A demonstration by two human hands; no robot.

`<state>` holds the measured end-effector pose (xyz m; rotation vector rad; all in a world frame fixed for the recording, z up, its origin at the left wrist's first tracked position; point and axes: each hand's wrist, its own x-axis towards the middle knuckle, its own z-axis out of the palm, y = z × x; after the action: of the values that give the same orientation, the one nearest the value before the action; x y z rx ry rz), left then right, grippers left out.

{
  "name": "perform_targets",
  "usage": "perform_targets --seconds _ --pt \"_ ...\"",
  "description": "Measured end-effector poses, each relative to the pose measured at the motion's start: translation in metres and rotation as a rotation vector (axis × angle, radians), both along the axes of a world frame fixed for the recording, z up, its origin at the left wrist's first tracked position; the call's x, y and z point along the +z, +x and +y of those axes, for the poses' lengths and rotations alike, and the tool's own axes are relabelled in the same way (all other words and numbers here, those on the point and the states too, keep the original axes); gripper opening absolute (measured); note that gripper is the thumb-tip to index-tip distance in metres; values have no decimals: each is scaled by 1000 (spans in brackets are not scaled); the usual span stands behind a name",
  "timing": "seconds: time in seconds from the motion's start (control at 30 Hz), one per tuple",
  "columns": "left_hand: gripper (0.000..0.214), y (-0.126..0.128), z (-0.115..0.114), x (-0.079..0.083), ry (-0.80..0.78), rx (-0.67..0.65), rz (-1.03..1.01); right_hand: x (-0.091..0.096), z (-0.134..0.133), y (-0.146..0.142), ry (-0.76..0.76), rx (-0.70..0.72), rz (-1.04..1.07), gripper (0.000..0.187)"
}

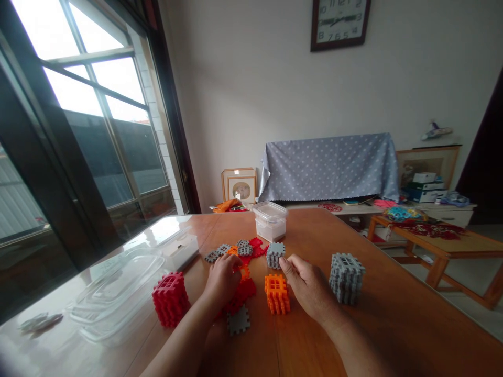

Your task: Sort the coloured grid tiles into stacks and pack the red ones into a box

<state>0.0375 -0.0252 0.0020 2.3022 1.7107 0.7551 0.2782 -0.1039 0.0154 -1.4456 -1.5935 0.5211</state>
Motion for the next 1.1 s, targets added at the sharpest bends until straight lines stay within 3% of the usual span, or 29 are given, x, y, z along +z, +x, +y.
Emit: perform_targets --seconds 0.17,0.33,0.47,0.6,0.7,0.77,0.9,0.97,1.1 --pt "14 2 -13 18 162 -66 -159 0 2 1 -29 3 178 47" --pt "17 14 -45 36 397 -258 -235 5 0 -5 -104 80 412 47" --pt "23 26 -67 37 489 -374 -219 11 -6 -13 -163 186 627 47" --pt "26 34 -76 33 483 -433 -185 12 -8 -13 -174 251 752 39" --pt "29 37 -77 31 405 -452 -275 12 -7 -9 -140 247 811 32" --pt "32 39 -76 30 293 -433 -438 13 -6 -5 -107 230 804 30" --pt "26 42 -69 26 -166 -349 -901 13 -6 -3 -100 228 747 29" --pt "29 43 -64 25 -391 -371 -1067 13 -7 -5 -116 246 723 27" --pt "29 41 -58 22 -554 -413 -1247 13 -8 -8 -142 275 662 23"
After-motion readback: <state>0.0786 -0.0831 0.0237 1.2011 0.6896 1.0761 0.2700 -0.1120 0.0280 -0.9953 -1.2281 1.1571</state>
